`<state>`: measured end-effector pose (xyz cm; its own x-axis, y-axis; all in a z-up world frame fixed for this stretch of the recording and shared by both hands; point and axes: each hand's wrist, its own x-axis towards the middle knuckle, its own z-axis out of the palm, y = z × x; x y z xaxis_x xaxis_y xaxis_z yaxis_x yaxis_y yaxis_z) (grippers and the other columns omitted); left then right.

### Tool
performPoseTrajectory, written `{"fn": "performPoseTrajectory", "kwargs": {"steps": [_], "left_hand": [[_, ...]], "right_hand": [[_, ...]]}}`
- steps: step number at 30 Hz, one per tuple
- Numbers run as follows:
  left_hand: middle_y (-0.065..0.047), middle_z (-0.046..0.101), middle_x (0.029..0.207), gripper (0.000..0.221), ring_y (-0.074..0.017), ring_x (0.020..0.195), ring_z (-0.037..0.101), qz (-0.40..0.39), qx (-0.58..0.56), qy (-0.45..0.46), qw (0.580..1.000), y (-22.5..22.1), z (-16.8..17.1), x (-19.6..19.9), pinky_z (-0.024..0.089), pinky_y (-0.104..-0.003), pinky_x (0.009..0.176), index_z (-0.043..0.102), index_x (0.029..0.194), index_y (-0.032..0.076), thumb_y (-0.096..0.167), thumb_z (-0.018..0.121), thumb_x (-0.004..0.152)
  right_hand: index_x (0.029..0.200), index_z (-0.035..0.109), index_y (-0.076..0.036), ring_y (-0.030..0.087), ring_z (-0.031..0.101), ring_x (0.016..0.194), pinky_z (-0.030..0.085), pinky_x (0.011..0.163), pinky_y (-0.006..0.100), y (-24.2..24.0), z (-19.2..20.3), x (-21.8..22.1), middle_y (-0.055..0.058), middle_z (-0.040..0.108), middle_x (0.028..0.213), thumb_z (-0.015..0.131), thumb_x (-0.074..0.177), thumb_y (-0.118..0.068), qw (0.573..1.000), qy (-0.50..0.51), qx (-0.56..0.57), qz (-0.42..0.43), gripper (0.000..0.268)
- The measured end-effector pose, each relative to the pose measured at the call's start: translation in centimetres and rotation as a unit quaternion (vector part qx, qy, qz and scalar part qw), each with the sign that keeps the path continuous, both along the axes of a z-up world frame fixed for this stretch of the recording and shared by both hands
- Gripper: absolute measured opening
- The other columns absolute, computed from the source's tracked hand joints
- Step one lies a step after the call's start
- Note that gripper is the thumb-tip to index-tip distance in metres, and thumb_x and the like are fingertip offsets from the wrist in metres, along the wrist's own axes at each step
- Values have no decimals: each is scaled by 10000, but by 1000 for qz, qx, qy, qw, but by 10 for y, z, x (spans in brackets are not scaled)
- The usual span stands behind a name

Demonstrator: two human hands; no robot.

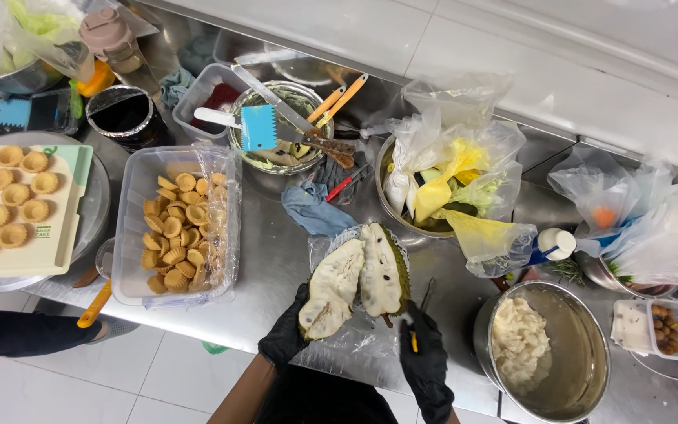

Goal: Cutting open a soursop fruit and removing the pulp for baking preparations.

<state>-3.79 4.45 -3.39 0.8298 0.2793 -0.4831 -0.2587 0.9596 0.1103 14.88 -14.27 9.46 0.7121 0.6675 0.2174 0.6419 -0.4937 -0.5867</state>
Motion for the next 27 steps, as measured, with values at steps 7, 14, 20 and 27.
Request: {"fn": "performPoseTrajectory", "kwargs": {"steps": [7, 14, 20, 27], "left_hand": [[-103, 654, 1332, 579, -204, 1180, 638, 15, 66, -1, 998, -3, -12, -5, 536, -342, 1007, 505, 1494, 68, 422, 521, 1037], [-122, 646, 1335, 568, -200, 1171, 634, 1, 169, 37, 985, 8, -34, -16, 526, -333, 1008, 503, 1482, 37, 379, 545, 1031], [-140, 638, 1338, 559, -196, 1163, 631, -27, 276, 71, 958, 17, -22, -19, 515, -324, 1009, 501, 1470, 6, 336, 568, 1024], [-80, 641, 1335, 544, -150, 1218, 582, -84, 363, 111, 921, 27, 35, -24, 457, -291, 1058, 536, 1434, 17, 345, 596, 1004]], "right_hand": [[872, 668, -35, 343, 674, 708, 516, 627, 473, 70, -26, -17, 162, 660, 764, 656, 971, -381, 904, -12, -264, 336, 360], [805, 607, -31, 385, 647, 654, 496, 564, 513, 82, -65, -8, 193, 623, 696, 663, 955, -345, 908, -6, -170, 383, 353], [784, 633, -48, 392, 648, 629, 496, 573, 526, 88, -48, 9, 188, 637, 683, 674, 941, -381, 885, -35, -200, 419, 370], [783, 639, -30, 394, 646, 662, 497, 627, 538, 90, -36, 32, 199, 638, 705, 635, 954, -436, 849, 59, -278, 446, 441]]}}
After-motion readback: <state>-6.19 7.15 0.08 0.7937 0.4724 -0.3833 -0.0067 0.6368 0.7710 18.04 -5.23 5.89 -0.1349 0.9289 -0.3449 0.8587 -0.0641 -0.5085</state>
